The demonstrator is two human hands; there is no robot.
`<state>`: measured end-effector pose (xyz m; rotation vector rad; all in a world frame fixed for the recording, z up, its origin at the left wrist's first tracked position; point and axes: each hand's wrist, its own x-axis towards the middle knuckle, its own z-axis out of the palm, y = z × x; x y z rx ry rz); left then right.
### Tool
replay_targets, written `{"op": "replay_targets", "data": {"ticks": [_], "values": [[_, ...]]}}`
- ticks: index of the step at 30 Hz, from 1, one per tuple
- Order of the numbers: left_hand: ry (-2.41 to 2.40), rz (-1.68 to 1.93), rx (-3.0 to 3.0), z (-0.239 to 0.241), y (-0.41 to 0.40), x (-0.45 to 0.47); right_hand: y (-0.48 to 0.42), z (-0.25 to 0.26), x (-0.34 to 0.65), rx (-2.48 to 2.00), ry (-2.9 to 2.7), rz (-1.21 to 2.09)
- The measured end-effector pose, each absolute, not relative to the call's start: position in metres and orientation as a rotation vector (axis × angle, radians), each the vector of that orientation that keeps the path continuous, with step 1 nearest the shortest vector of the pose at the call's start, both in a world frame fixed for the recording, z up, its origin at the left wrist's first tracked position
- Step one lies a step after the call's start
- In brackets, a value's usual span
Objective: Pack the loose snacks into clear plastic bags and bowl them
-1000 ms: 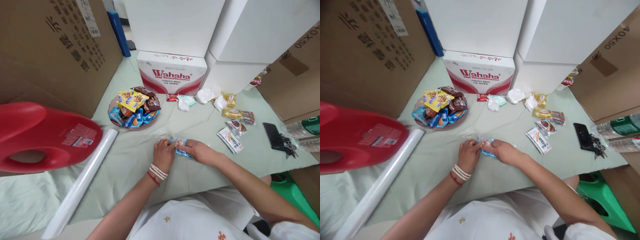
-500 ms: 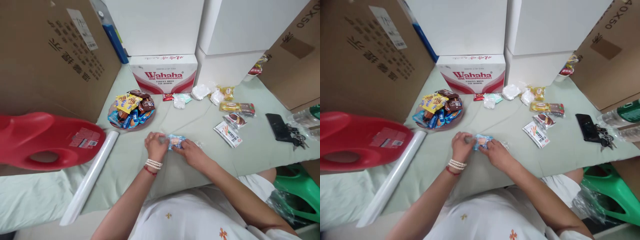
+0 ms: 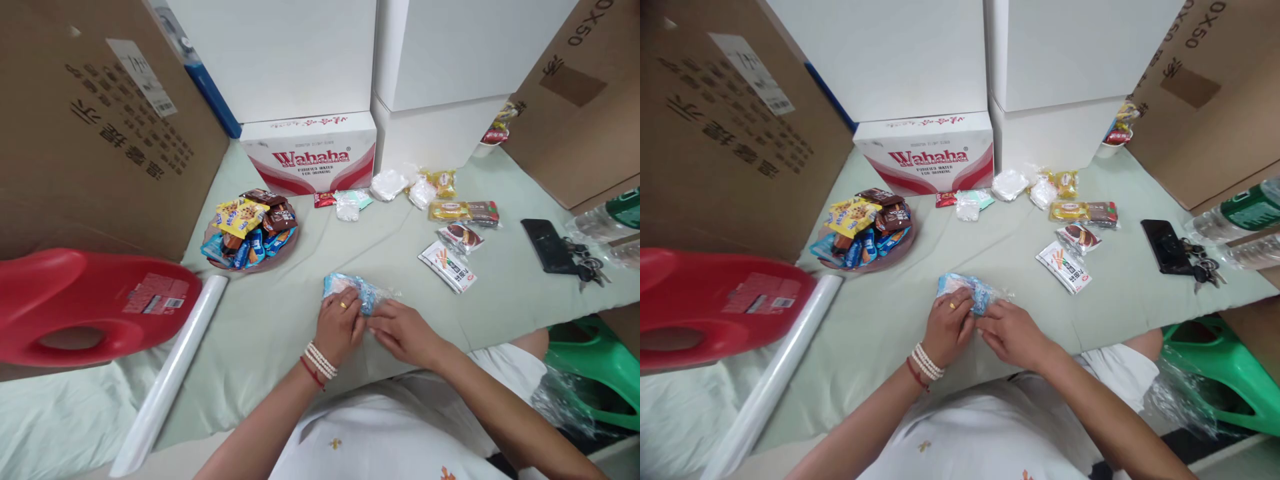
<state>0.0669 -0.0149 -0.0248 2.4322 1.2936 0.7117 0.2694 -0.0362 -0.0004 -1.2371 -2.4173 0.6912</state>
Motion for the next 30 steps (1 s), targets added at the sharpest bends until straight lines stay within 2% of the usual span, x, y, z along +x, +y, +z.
{"op": "replay_targets", "data": {"ticks": [4,6,9,16,21,24,27,30], "values": [[1.317,0.654,2.571,-0.029,-0.026,0.07,-0.03,-0.005,0.282,-1.769,-1.94,0.387],[1.359,0.626,2.589,-0.029,-0.03,0.072,-0.024,-0.01,0.28,-1.89,-1.972,0.299],[1.387,0.616,2.586,-0.029,-0.034,0.072,-0.02,-0.008,0.277,-1.86,-2.111,0.394],[1.387,0.656,2.595,-0.035,-0.036,0.07,0.017,0.03,0.244,-1.911,-2.052,0.692],[1.376,0.61,2.587,-0.023,-0.038,0.059,0.048,0.02,0.18,-1.929,-2.328,0.735],[1.328,0.722,2.487,-0.009,-0.042,0.034,0.047,0.011,0.168,-1.898,-2.356,0.74],[1.719,0.917,2.222,-0.008,-0.033,0.013,0.039,0.009,0.172,-1.856,-2.329,0.751],[2.035,0.735,1.998,-0.021,-0.011,0.013,0.031,0.008,0.175,-1.831,-2.264,0.799]]}}
